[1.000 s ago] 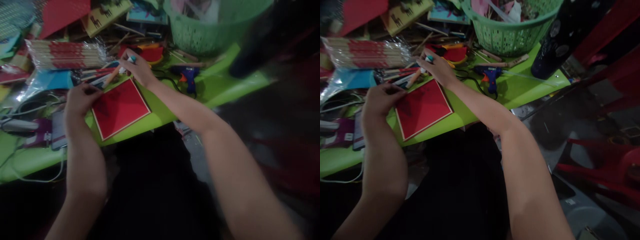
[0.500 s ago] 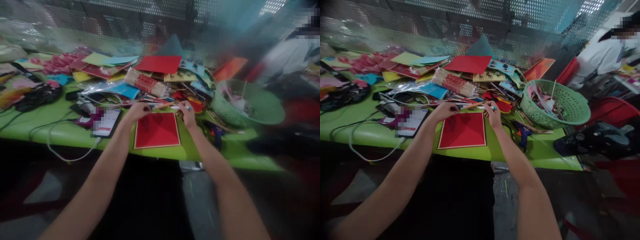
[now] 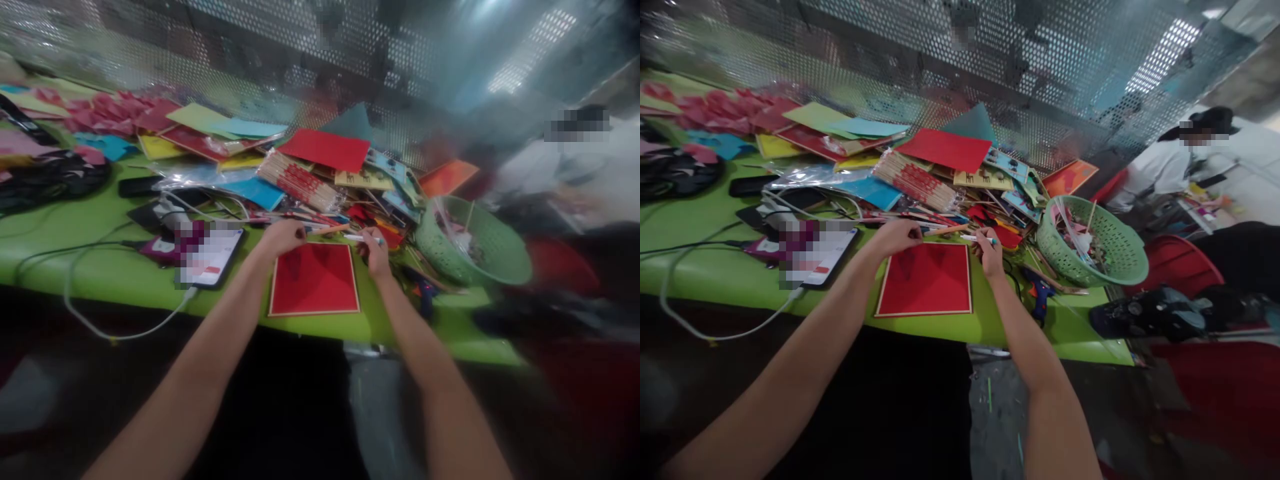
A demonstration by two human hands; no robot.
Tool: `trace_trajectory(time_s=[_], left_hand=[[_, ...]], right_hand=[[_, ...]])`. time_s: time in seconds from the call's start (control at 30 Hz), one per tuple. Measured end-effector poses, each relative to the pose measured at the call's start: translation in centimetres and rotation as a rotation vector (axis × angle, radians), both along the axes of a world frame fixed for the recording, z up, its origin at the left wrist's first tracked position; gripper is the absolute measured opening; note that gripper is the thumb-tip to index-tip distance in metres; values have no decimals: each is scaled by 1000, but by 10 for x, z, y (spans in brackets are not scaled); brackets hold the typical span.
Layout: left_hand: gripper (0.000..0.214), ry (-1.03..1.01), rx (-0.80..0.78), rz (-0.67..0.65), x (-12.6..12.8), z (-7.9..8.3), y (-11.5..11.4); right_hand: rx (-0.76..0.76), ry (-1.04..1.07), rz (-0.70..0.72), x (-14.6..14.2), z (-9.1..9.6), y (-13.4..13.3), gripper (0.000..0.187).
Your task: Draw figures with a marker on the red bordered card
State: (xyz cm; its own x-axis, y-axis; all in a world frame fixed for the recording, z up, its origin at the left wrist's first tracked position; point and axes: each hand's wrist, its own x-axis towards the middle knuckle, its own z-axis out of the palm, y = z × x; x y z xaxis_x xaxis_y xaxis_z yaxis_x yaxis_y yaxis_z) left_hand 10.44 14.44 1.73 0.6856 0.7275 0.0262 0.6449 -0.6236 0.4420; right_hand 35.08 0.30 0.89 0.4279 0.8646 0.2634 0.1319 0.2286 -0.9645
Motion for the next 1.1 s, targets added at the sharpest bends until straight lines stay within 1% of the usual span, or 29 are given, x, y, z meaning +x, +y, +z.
trace_trajectory(time_s=[0.07, 0.23, 0.43, 0.7, 0.87, 1.1], left_hand=[[32, 24, -4, 3, 3, 2, 1], [14, 57, 6, 18, 5, 5, 2], [20, 76, 26, 12, 3, 9, 1], [23, 89, 5, -16, 4, 13, 4], [21, 92, 4, -31, 4, 14, 6], [20, 85, 8, -41, 3, 13, 6]], right_hand=[[-4, 0, -15, 1, 0, 0, 35], [-4, 5, 2, 3, 1, -1, 35], [-13, -10, 17, 2, 0, -2, 32], [28, -15, 28, 1, 0, -1, 33], [14, -11, 31, -1, 3, 0, 33], [-16, -36, 47, -4, 3, 2, 37]])
